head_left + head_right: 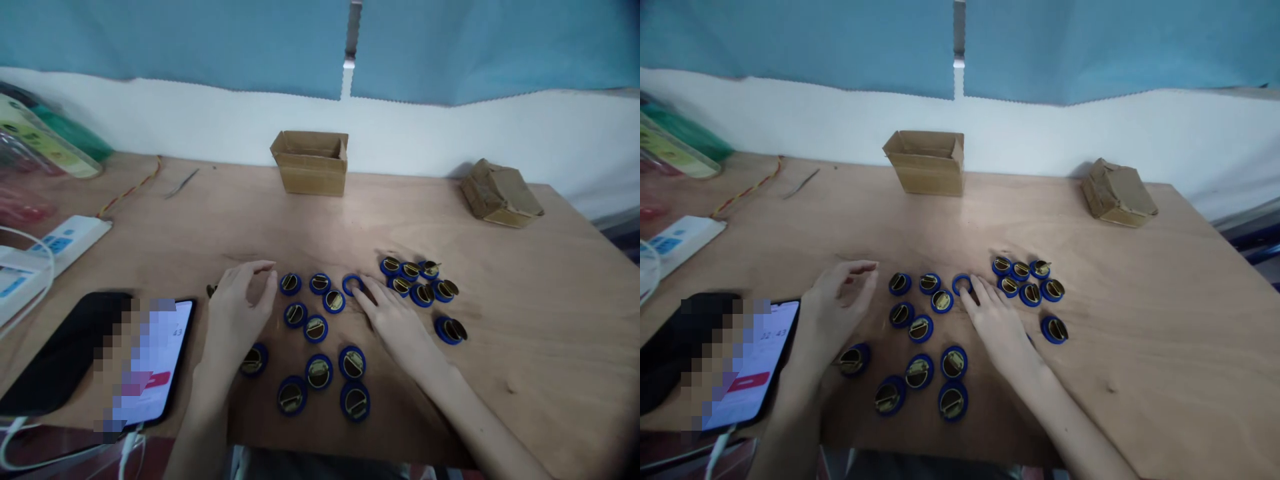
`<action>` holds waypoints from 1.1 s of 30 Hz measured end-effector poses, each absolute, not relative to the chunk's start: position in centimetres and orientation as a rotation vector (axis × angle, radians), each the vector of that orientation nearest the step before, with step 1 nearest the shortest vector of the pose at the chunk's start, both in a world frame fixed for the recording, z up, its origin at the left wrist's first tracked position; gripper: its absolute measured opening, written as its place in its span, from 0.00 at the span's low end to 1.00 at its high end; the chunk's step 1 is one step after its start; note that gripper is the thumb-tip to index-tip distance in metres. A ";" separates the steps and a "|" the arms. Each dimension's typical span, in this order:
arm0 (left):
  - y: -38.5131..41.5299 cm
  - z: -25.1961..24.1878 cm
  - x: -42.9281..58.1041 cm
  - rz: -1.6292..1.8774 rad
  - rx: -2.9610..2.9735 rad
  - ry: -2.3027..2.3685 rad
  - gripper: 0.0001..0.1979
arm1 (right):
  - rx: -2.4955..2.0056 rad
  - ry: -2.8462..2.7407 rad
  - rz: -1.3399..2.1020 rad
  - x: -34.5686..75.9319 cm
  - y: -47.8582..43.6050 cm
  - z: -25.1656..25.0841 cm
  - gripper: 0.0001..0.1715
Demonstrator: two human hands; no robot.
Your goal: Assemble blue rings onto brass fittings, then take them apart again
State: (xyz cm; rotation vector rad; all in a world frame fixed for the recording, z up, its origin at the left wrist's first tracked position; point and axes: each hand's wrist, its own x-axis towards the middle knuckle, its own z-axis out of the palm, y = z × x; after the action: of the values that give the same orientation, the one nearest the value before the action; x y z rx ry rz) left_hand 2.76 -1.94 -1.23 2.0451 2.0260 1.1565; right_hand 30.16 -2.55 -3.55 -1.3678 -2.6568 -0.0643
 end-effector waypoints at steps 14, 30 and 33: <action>-3.6 -3.4 -5.2 0.412 2.136 2.318 0.19 | -1.370 -2.427 0.275 29.8 -2.7 -3.0 0.07; -3.8 -0.1 1.3 1.305 1.914 1.690 0.24 | -1.179 -1.950 0.653 28.5 -4.7 -1.0 0.26; -3.9 1.5 4.2 1.160 2.168 1.520 0.19 | -0.990 -1.938 0.599 28.3 -5.3 -0.5 0.30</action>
State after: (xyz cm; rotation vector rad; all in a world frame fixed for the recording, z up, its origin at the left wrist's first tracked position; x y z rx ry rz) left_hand 4.17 -3.92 1.52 2.1685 1.5203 1.1598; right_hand 28.33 -5.27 -0.50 -0.9899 -1.9378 0.5989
